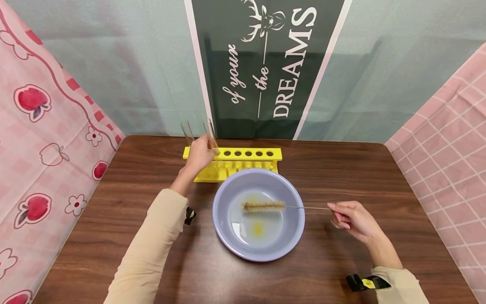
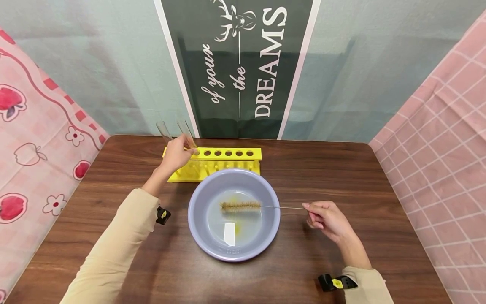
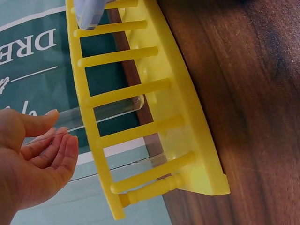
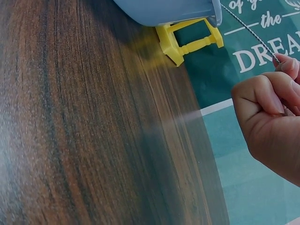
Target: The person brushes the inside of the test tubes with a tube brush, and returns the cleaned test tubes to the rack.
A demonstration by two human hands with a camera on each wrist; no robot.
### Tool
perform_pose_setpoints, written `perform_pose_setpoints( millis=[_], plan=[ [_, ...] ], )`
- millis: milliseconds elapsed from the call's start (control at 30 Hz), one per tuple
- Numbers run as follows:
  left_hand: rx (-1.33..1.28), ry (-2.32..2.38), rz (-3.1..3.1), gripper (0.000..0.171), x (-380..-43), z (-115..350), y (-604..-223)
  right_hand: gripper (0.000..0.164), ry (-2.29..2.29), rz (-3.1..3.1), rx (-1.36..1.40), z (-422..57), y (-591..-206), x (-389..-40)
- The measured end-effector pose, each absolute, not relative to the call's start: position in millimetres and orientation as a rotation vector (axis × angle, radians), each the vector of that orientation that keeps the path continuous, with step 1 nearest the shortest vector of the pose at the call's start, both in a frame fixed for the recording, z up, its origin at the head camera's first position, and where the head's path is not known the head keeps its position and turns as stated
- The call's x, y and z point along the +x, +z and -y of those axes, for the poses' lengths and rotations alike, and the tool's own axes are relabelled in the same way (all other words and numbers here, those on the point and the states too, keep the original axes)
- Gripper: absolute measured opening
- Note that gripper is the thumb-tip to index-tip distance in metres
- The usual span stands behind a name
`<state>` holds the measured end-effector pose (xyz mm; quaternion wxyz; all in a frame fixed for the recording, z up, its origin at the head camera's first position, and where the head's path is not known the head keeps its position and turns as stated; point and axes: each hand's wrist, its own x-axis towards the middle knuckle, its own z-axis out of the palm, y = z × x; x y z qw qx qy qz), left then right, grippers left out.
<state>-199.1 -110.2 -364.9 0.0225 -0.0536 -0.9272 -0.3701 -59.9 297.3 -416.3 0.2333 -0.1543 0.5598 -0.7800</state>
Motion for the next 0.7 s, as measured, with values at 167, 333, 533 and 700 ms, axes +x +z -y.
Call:
perform_pose_setpoints(
  millis=[167, 333, 533, 700],
  plan=[
    [-0.164, -1.106, 2.939, 0.013, -201.5, 110.3, -371.1, 0.038, -2.142, -1.553, -0.424, -296.4, -416.3, -59.1],
    [-0.156, -1.098, 2.935, 0.013, -200.9, 110.1, -373.7, 0.038, -2.132, -1.583, -0.409, -294.0, -416.2, -58.4],
    [-0.18, -1.1, 2.922, 0.018, -196.6, 111.5, -374.4, 0.038, -2.093, -1.668, -0.342, -289.0, -414.9, -57.4],
    [-0.185, -1.111, 2.942, 0.034, -188.6, 114.5, -373.1, 0.039, -2.071, -1.714, -0.352, -286.3, -413.4, -57.5]
  ],
)
